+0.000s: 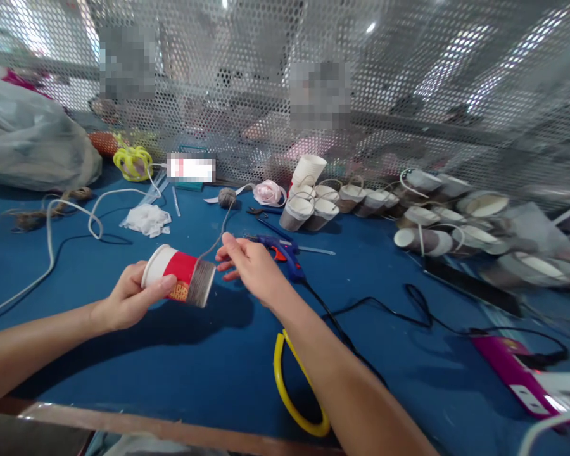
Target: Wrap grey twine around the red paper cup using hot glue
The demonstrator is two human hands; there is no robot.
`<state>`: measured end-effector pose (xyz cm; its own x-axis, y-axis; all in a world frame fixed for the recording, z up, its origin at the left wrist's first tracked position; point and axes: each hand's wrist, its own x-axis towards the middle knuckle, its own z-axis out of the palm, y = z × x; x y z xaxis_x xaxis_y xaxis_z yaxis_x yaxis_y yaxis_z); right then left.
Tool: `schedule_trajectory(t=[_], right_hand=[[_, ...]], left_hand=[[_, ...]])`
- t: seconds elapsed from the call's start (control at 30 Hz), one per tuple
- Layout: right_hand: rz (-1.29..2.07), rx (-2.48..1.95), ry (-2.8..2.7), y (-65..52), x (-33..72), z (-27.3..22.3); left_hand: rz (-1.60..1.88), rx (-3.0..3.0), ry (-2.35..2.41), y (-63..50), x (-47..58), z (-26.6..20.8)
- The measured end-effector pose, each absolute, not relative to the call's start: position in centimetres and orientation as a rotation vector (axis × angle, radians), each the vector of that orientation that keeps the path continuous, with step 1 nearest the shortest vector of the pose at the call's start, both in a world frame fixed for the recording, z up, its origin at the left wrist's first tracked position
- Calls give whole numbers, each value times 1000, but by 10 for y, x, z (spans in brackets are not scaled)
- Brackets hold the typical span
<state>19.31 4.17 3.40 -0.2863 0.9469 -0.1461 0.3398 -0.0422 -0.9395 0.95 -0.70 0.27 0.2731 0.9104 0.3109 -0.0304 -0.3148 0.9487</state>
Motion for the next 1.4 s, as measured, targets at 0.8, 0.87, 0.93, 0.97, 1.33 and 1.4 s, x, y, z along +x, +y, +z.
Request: schedule_trajectory(t=[0.8, 0.87, 0.93, 0.97, 1.33, 1.4], right_hand=[[519, -1173, -2298, 7, 195, 20], [473, -1131, -2323, 3, 194, 16], [464, -1107, -2330, 1, 193, 14], [464, -1102, -2330, 0, 193, 13], [736, -1202, -2235, 8, 193, 7], [824, -1200, -2189, 9, 192, 3]], left_hand=[[931, 838, 884, 13, 14, 4], [946, 860, 925, 10, 16, 4], [963, 878, 979, 7, 18, 4], [968, 885, 1001, 6, 19, 5], [912, 879, 1068, 9, 19, 3], [890, 893, 1078, 10, 18, 3]])
